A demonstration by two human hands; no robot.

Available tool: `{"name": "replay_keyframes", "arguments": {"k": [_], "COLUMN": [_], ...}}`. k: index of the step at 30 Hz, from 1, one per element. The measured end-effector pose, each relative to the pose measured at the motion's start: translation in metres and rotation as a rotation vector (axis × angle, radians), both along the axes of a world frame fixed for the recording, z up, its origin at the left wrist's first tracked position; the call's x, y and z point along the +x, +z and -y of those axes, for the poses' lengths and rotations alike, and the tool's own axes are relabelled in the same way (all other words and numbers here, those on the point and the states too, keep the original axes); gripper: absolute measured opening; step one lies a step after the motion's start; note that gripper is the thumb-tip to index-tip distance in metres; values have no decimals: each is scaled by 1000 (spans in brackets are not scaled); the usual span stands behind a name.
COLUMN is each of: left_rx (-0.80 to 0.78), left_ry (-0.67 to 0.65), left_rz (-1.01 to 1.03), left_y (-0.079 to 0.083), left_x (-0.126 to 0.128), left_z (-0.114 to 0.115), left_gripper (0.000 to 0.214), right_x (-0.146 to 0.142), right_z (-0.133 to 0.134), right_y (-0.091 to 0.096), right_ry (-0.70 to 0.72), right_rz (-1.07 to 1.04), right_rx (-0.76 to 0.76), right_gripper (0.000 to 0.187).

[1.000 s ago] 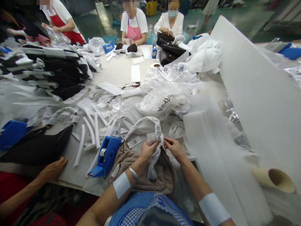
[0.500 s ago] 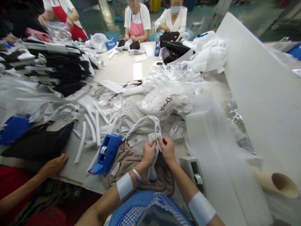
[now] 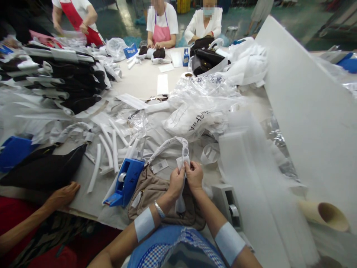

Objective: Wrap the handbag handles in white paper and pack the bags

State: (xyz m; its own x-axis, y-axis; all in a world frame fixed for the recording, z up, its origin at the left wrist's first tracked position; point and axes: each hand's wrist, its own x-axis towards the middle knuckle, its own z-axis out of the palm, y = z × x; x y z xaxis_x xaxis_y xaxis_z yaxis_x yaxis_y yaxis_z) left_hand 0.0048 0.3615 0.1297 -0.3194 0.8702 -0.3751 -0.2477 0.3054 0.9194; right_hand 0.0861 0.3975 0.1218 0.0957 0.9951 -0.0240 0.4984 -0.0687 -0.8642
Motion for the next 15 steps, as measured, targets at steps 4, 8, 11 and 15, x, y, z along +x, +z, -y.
{"name": "replay_keyframes", "arguments": {"k": [4,8,11,15], "left_rx": [-5,-20,9,-232], "left_ry": [-4,0,0,-44], "left_rz": [20,40,33,-74], "left_y": [-3,0,8,10], "left_x": [-5,-6,-3,-7], "left_z": [-1,2,4,-41], "left_gripper": [40,41,46,35], "right_x": [3,10,15,14], "right_z": [5,18,30,-2], "right_y": [5,8,7,-5], "right_ry": [13,89,79,125], "right_rz": [-79,-118,-158,-151], "right_rx": [-81,-138,-138,5], "right_gripper": [55,57,54,29]}}
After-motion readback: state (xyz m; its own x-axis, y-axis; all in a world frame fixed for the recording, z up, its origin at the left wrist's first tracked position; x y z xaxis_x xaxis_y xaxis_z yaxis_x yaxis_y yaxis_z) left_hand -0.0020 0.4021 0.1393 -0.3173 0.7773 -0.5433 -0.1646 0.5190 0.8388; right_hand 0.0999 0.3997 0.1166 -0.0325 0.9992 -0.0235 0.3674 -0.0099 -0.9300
